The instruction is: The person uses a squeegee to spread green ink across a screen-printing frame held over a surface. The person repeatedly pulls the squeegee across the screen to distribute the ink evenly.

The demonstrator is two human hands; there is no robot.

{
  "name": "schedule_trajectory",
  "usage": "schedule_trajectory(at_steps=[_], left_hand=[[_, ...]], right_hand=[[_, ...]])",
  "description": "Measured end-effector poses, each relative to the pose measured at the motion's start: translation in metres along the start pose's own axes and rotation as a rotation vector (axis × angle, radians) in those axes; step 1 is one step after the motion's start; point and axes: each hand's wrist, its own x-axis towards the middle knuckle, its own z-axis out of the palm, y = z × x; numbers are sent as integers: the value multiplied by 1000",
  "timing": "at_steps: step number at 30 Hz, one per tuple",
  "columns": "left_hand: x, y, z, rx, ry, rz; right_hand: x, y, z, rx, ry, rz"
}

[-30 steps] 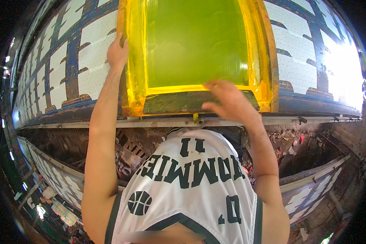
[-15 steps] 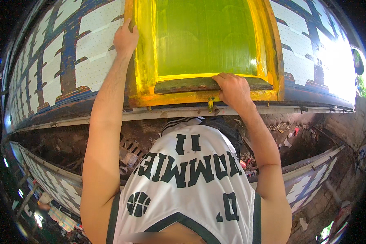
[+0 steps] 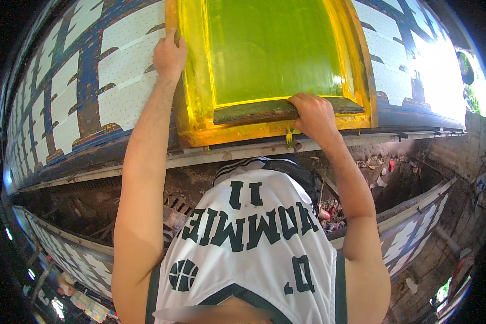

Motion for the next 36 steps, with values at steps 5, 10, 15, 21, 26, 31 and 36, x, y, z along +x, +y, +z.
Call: schedule_trajectory(at_steps=[5, 10, 15, 21, 26, 31, 36], left_hand=[[-1, 2, 0, 8, 12, -8], [0, 6, -5, 11, -44, -27], [1, 15, -9, 24, -44, -57], [3, 20, -9, 55, -60, -92], [4, 18, -4, 80, -16, -70], [2, 15, 0, 100, 20, -33], [3, 15, -1, 114, 33, -30]], right_hand=[[-3, -6, 15, 4, 120, -17], [49, 14, 17, -75, 130, 49], [156, 55, -4, -139, 117, 61], [301, 110, -24, -241, 136, 29], [399, 141, -41, -238, 206, 4], [425, 148, -49, -247, 196, -26], [383, 138, -35, -245, 151, -14]])
